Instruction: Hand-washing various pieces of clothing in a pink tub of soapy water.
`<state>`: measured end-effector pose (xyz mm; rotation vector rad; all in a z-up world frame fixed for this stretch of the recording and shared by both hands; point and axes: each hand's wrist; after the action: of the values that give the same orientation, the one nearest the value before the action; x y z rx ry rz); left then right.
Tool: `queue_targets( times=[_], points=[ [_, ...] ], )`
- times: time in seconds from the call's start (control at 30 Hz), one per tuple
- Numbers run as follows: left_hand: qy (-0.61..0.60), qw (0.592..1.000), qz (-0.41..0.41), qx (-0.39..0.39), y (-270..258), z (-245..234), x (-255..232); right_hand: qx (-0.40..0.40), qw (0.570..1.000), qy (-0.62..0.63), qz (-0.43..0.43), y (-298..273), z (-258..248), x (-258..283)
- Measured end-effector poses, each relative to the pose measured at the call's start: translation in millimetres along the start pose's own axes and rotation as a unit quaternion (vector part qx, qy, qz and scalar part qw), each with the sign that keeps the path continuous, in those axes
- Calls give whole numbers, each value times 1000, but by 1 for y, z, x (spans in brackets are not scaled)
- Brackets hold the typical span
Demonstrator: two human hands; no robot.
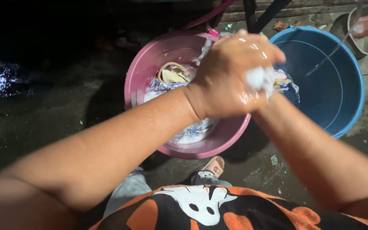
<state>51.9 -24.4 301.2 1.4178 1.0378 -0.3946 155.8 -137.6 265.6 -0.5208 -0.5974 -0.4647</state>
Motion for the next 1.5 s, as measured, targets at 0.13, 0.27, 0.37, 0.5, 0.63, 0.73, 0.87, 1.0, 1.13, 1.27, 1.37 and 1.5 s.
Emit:
queue_targets(
  times=[0.13,0.27,0.37,0.5,0.63,0.73,0.87,1.0,1.13,1.27,1.37,1.5],
  points=[
    [146,970,171,95,-8,12,3,-16,981,-132,139,27,-32,17],
    [155,953,199,169,-14,32,19,-22,926,-262,270,56,-54,32],
    [187,931,212,229,-23,42,25,-27,884,-329,330,64,-48,22],
    [218,907,214,291,-50,58,39,53,831,-438,339,74,-85,-14],
    [292,808,145,490,-76,75,55,61,671,-688,269,56,-53,-43],
    [257,776,112,564,-101,90,86,298,621,-725,14,60,-143,-69],
    [181,805,153,543,-111,77,94,237,500,-789,-268,6,-180,-36],
    [176,890,78,414,-123,54,101,-390,857,-291,-168,-67,-198,20],
    [278,851,-256,366,-179,36,153,-397,810,-176,-395,-102,-313,50],
    [327,736,-449,388,-201,15,181,-498,484,-570,-439,-48,-327,-3],
    [323,687,-553,344,-210,-5,197,-352,674,-582,-288,37,-307,-95],
    [319,699,-566,298,-232,-15,245,-12,689,-724,-20,137,-307,-222]
  ],
)
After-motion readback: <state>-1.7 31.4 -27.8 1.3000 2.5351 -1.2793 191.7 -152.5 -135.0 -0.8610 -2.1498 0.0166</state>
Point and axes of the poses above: each hand's wrist, its own y-axis towards the middle knuckle, its own z-axis out of the palm, x = y × z, and after that the axes turned 8 degrees about -z, right-handed
